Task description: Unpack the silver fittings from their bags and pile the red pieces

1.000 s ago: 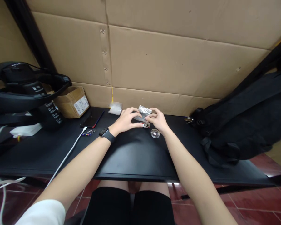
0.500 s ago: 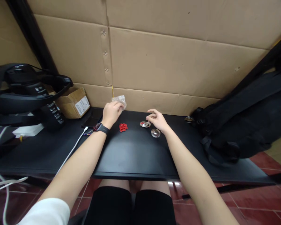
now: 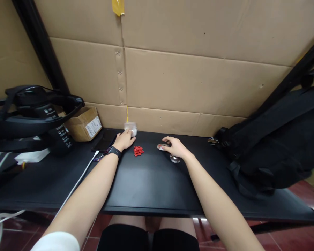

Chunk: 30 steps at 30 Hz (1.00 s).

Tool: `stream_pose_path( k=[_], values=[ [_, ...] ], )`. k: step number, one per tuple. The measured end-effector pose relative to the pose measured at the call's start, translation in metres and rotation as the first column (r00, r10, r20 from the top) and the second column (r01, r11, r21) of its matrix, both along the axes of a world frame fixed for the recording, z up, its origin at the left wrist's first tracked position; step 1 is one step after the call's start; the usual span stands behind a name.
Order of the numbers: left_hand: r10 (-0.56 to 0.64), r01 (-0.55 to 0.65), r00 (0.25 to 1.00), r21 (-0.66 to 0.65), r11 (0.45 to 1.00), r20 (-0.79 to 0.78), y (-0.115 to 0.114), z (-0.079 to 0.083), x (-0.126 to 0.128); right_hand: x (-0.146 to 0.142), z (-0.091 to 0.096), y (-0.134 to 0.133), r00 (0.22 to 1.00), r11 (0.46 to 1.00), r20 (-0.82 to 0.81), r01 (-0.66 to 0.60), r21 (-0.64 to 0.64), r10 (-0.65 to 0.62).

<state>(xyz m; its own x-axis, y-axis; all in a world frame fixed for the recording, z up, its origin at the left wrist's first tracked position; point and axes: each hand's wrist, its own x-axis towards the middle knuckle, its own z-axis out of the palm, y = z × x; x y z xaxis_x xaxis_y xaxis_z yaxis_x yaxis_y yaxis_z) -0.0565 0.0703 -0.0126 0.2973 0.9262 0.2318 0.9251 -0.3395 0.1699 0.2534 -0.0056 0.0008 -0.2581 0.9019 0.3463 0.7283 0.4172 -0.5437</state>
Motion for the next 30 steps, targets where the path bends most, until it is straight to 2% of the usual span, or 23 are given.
stream_pose_path(
  k=[5,9,14,16,18,20,22,24,26,30],
  values=[
    [-0.002,0.002,1.0,-0.007,1.0,0.004,0.0,-0.001,-0.001,-0.007,-0.001,-0.003,0.991,0.998,0.134,-0.019,-0.056,0.027],
    [0.018,-0.017,1.0,0.023,1.0,-0.02,-0.003,0.0,0.002,-0.009,-0.003,-0.003,0.989,0.997,0.143,-0.012,-0.071,0.022],
    [0.016,-0.017,1.0,0.133,0.991,0.012,-0.016,0.018,0.005,-0.01,-0.002,-0.002,0.993,1.0,0.115,0.006,0.003,-0.006],
    [-0.046,0.026,0.996,0.24,0.97,0.077,-0.026,0.03,0.01,-0.012,0.0,-0.002,1.0,0.999,0.006,0.014,0.035,-0.014],
    [-0.141,0.081,0.977,0.329,0.941,0.163,-0.038,0.042,0.022,-0.016,0.004,-0.002,0.978,1.0,-0.207,0.006,0.029,0.0],
    [-0.279,0.197,0.93,0.317,0.928,0.24,-0.051,0.049,0.039,-0.021,0.008,-0.004,0.896,1.0,-0.443,-0.029,-0.005,0.024],
    [-0.427,0.344,0.85,0.29,0.893,0.307,-0.065,0.052,0.058,-0.027,0.012,-0.008,0.788,0.994,-0.614,-0.099,-0.044,0.051],
    [-0.513,0.405,0.777,0.335,0.851,0.365,-0.076,0.052,0.073,-0.031,0.016,-0.012,0.709,0.981,-0.702,-0.177,-0.082,0.069],
    [-0.571,0.435,0.722,0.385,0.814,0.391,-0.083,0.052,0.082,-0.034,0.019,-0.016,0.666,0.969,-0.744,-0.219,-0.115,0.062],
    [-0.621,0.471,0.683,0.419,0.777,0.385,-0.082,0.052,0.081,-0.037,0.023,-0.024,0.645,0.949,-0.762,-0.275,-0.157,0.061]
  ],
)
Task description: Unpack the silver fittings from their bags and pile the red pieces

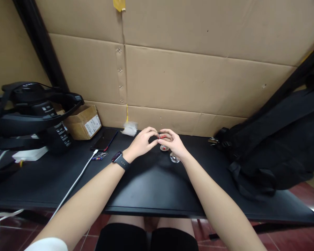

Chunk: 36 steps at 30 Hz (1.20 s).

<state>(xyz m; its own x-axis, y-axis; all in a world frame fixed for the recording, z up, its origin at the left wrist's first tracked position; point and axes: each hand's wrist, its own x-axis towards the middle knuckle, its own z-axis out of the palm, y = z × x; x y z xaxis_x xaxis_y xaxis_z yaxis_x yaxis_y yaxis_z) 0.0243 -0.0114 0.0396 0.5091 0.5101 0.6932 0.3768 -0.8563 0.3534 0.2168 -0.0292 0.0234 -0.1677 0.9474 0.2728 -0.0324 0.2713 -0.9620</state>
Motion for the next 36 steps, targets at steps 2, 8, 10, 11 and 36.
stream_pose_path(
  k=[2,8,10,11,36],
  values=[
    [-0.02,0.02,1.0,0.007,1.0,-0.012,0.004,0.0,-0.003,-0.002,0.001,-0.002,0.999,0.999,0.019,-0.042,-0.011,0.042],
    [0.026,-0.025,0.989,0.006,1.0,-0.148,0.017,0.006,-0.022,0.01,0.007,0.001,0.992,0.998,0.108,-0.058,-0.002,0.058],
    [0.068,-0.076,0.967,-0.024,0.997,-0.245,0.024,0.01,-0.036,0.023,0.01,0.004,0.97,0.997,0.241,-0.043,0.058,0.028],
    [0.09,-0.109,0.949,-0.044,0.993,-0.302,0.027,0.012,-0.044,0.032,0.012,0.006,0.943,0.995,0.334,-0.026,0.1,-0.009],
    [-0.043,-0.208,0.839,-0.392,0.896,-0.542,0.043,0.011,-0.079,0.08,0.005,0.009,0.601,0.985,0.78,-0.1,-0.14,0.172]
  ],
)
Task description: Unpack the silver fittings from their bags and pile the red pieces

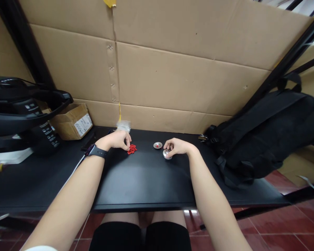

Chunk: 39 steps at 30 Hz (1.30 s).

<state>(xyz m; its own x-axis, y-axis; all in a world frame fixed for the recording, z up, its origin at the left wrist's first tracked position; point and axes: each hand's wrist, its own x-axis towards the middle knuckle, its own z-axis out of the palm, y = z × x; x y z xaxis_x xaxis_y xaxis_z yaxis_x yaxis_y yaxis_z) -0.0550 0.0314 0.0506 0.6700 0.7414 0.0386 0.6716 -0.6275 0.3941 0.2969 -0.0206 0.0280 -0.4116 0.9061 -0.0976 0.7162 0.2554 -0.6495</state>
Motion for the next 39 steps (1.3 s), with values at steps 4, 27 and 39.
stream_pose_path(
  k=[4,27,39],
  values=[
    [-0.009,0.008,1.0,0.032,0.999,0.023,0.0,0.0,0.0,-0.013,-0.008,0.007,0.996,0.946,-0.008,0.092,0.311,-0.094],
    [-0.32,0.255,0.873,0.213,0.943,0.369,-0.021,-0.022,0.061,-0.06,-0.004,-0.002,0.927,0.918,-0.342,-0.004,0.396,0.152],
    [-0.146,0.043,0.953,0.356,0.933,0.267,-0.015,-0.022,0.055,-0.056,-0.004,-0.002,0.904,0.977,-0.423,0.028,0.212,0.067]
  ],
)
